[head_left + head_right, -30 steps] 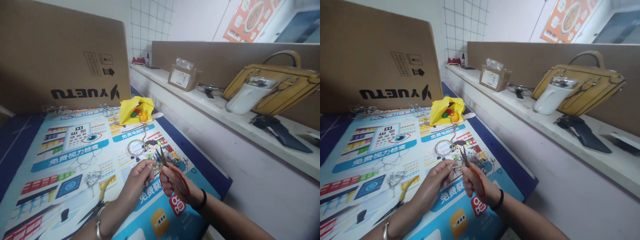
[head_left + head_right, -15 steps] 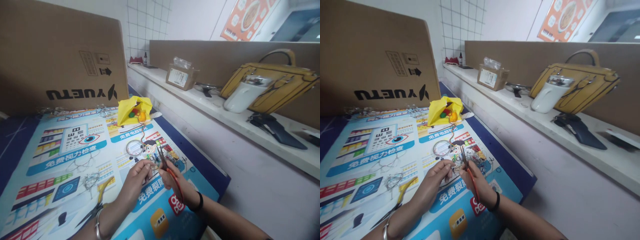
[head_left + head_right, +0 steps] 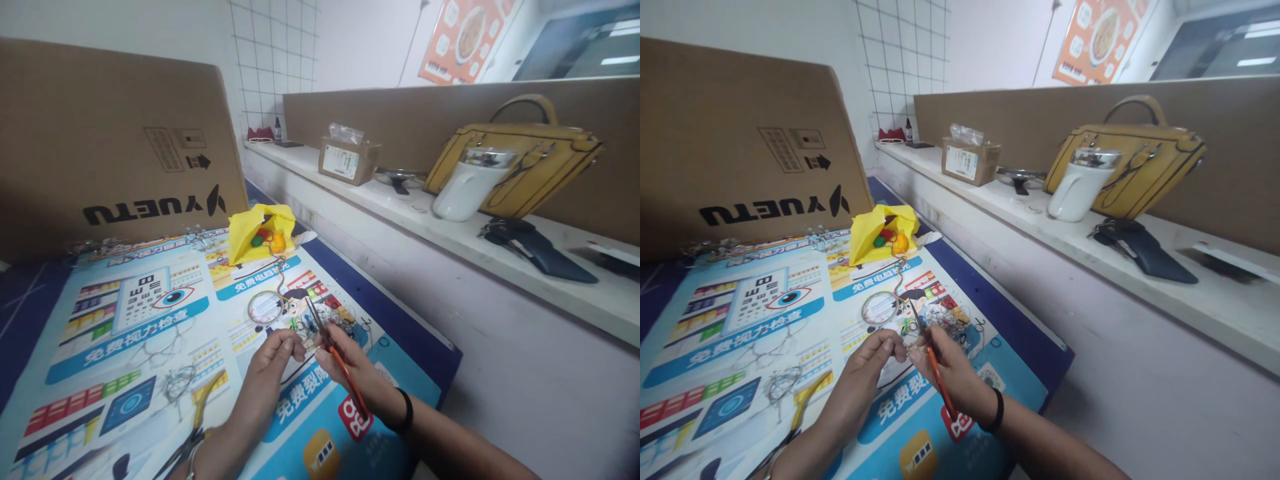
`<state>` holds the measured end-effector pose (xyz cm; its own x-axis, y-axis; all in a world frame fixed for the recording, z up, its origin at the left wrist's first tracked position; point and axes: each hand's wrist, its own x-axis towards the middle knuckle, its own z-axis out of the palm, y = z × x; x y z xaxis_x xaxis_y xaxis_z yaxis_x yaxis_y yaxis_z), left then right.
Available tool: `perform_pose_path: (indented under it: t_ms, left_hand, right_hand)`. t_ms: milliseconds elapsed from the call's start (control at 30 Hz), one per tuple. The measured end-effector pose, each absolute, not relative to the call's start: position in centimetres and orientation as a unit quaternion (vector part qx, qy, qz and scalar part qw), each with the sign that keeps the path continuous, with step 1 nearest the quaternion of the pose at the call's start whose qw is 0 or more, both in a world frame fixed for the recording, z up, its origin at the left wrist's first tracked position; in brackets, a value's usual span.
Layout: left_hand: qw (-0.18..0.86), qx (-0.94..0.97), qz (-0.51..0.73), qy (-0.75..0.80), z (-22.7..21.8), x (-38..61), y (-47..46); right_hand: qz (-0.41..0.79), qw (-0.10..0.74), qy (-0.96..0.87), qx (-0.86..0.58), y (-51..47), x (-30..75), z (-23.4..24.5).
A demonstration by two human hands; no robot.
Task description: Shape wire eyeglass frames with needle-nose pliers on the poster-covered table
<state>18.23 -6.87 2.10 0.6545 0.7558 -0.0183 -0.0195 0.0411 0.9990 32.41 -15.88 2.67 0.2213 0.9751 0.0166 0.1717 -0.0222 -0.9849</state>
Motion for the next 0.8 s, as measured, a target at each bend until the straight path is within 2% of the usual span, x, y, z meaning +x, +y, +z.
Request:
perform_pose_path:
  t_ms: [233,800]
  left_hand:
    - [0.668,0.619,0.295,0.289,2.2,18.4,-7.0]
    - [0.661,0.623,0.294,0.297,2.1,18.4,-7.1]
  right_hand:
    - [0.467,0.521,-0.443,-0.56,-15.8,32.3,2.6]
    - [0.447,0.51,-0.464,-0.57,-15.9,32.1,3.5]
